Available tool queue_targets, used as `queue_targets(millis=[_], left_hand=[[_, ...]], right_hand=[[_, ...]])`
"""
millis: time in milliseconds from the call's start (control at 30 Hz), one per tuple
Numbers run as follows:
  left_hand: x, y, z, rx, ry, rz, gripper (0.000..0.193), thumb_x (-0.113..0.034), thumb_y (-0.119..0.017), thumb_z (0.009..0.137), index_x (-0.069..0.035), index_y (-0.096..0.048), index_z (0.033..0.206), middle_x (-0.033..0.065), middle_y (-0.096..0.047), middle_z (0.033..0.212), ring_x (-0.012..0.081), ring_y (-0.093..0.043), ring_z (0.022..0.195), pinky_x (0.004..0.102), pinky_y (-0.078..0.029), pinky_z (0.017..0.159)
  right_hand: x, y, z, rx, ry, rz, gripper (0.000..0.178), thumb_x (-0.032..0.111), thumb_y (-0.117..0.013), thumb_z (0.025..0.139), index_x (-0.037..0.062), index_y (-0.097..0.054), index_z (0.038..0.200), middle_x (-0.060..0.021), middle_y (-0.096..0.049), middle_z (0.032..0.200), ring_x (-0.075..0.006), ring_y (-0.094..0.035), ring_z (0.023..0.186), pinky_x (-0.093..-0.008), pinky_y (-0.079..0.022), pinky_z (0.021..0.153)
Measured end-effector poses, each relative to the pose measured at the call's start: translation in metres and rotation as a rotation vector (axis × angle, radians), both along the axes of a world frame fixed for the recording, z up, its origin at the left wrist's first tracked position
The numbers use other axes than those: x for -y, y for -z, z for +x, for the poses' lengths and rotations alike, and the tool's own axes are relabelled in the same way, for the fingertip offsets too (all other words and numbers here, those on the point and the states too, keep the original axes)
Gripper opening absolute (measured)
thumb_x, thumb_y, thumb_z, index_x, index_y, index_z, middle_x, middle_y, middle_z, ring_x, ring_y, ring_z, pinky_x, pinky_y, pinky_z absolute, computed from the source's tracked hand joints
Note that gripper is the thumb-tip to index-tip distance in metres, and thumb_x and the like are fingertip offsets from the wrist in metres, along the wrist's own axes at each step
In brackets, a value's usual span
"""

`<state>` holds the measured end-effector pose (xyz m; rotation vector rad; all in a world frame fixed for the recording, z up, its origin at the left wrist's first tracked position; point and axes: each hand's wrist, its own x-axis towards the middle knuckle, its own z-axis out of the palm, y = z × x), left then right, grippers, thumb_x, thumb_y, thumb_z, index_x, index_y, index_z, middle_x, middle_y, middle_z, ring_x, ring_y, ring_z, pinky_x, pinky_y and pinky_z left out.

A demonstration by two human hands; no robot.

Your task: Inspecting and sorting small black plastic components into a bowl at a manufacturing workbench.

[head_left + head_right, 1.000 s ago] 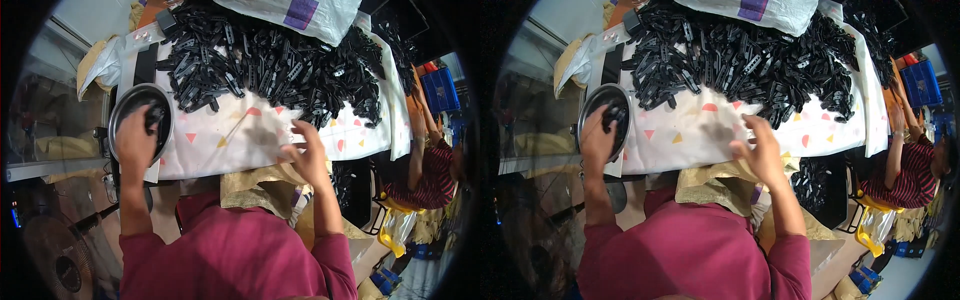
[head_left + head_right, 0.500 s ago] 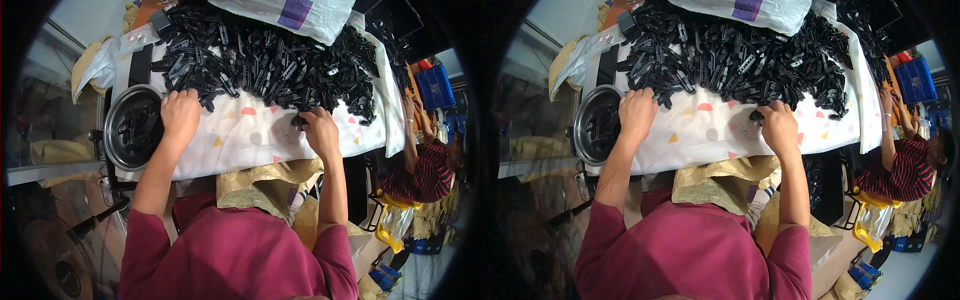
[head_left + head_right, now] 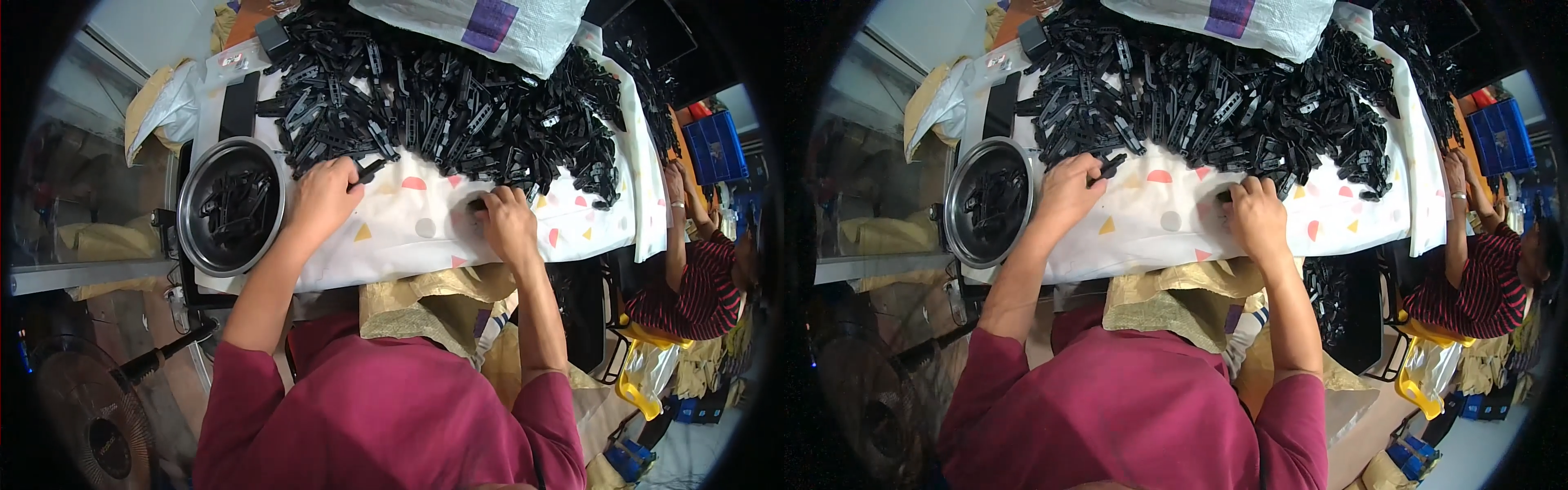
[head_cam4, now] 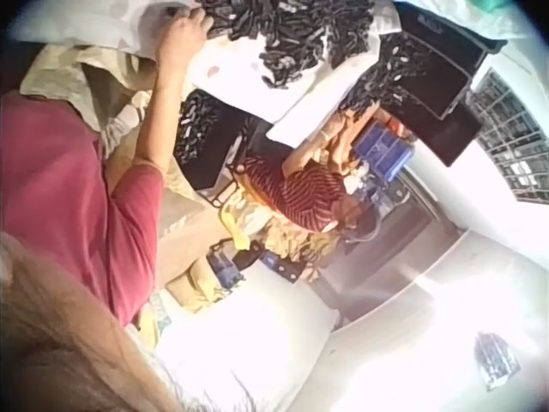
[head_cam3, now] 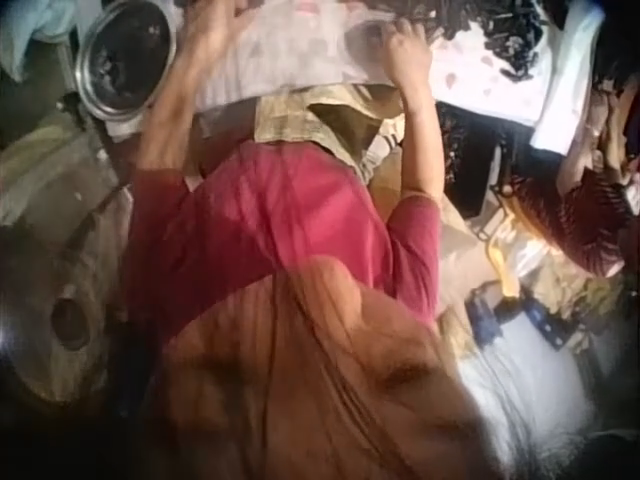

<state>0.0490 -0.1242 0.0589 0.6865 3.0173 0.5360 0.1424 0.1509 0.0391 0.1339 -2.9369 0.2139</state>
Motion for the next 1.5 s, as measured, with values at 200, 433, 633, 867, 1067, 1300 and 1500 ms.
queue_targets(millis=[200,433,633,867,1067,1300,1500], left_hand=[[-0.015,-0.020,0.012,0.958,0.084,1.033,0.025,-0.014,-0.067,0.082,0.000,-0.061,0.103,0.0006,-0.061,0.082,0.0075,-0.054,0.068,0.0222,-0.046,0.060],[-0.020,-0.038,0.017,1.021,0.220,0.924,0.027,-0.013,-0.059,0.087,-0.003,-0.061,0.112,0.0004,-0.062,0.082,0.0046,-0.052,0.069,0.0200,-0.045,0.058],[-0.017,-0.033,0.022,0.733,0.394,0.755,0.033,-0.012,-0.066,0.082,-0.003,-0.060,0.113,0.0023,-0.064,0.084,0.0071,-0.056,0.070,0.0224,-0.047,0.062],[-0.019,-0.022,0.036,0.395,0.422,0.647,0.029,-0.011,-0.070,0.072,-0.005,-0.060,0.098,0.0107,-0.064,0.082,0.0239,-0.063,0.073,0.0314,-0.048,0.065],[-0.023,-0.005,0.036,0.443,0.378,0.461,0.026,-0.011,-0.064,0.075,-0.005,-0.054,0.098,0.0131,-0.063,0.083,0.0290,-0.063,0.076,0.0368,-0.048,0.068],[-0.017,-0.007,0.000,-0.123,-0.124,0.080,0.022,-0.008,-0.062,0.072,-0.009,-0.061,0.094,0.0118,-0.061,0.087,0.0301,-0.058,0.084,0.0397,-0.048,0.070],[-0.006,0.001,-0.042,-0.260,-0.167,-0.197,0.025,-0.005,-0.057,0.072,-0.012,-0.066,0.094,0.0068,-0.058,0.089,0.0264,-0.056,0.090,0.0390,-0.048,0.073]], right_hand=[[0.040,-0.044,0.006,0.135,0.167,-0.890,0.022,-0.002,-0.060,0.078,0.0025,-0.061,0.099,-0.0078,-0.060,0.100,-0.0201,-0.062,0.077,-0.0276,-0.050,0.062],[0.068,-0.068,0.013,-0.052,-0.326,-0.684,0.038,-0.012,-0.061,0.073,0.0017,-0.058,0.108,-0.0133,-0.060,0.097,-0.0239,-0.063,0.078,-0.0290,-0.053,0.064],[0.071,-0.052,0.015,-0.305,-0.333,-0.515,0.029,-0.001,-0.067,0.071,0.0016,-0.060,0.099,-0.0108,-0.061,0.083,-0.0277,-0.063,0.073,-0.0331,-0.053,0.062],[0.083,-0.054,0.015,-0.286,-0.127,-0.510,0.031,-0.001,-0.068,0.072,-0.0015,-0.057,0.101,-0.0151,-0.059,0.085,-0.0304,-0.060,0.076,-0.0346,-0.050,0.063],[0.052,-0.025,0.000,-0.033,-0.164,-0.495,0.037,0.015,-0.076,0.066,0.0042,-0.059,0.096,-0.0117,-0.059,0.085,-0.0278,-0.060,0.072,-0.0341,-0.048,0.062],[0.011,-0.007,-0.048,-0.127,-0.074,0.191,0.020,0.011,-0.061,0.073,0.0066,-0.060,0.093,-0.0075,-0.057,0.096,-0.0262,-0.054,0.086,-0.0326,-0.048,0.068],[0.021,0.002,-0.036,-0.088,-0.107,0.163,0.019,0.010,-0.057,0.072,0.0068,-0.058,0.091,-0.0073,-0.054,0.085,-0.0259,-0.053,0.082,-0.0319,-0.048,0.067]])
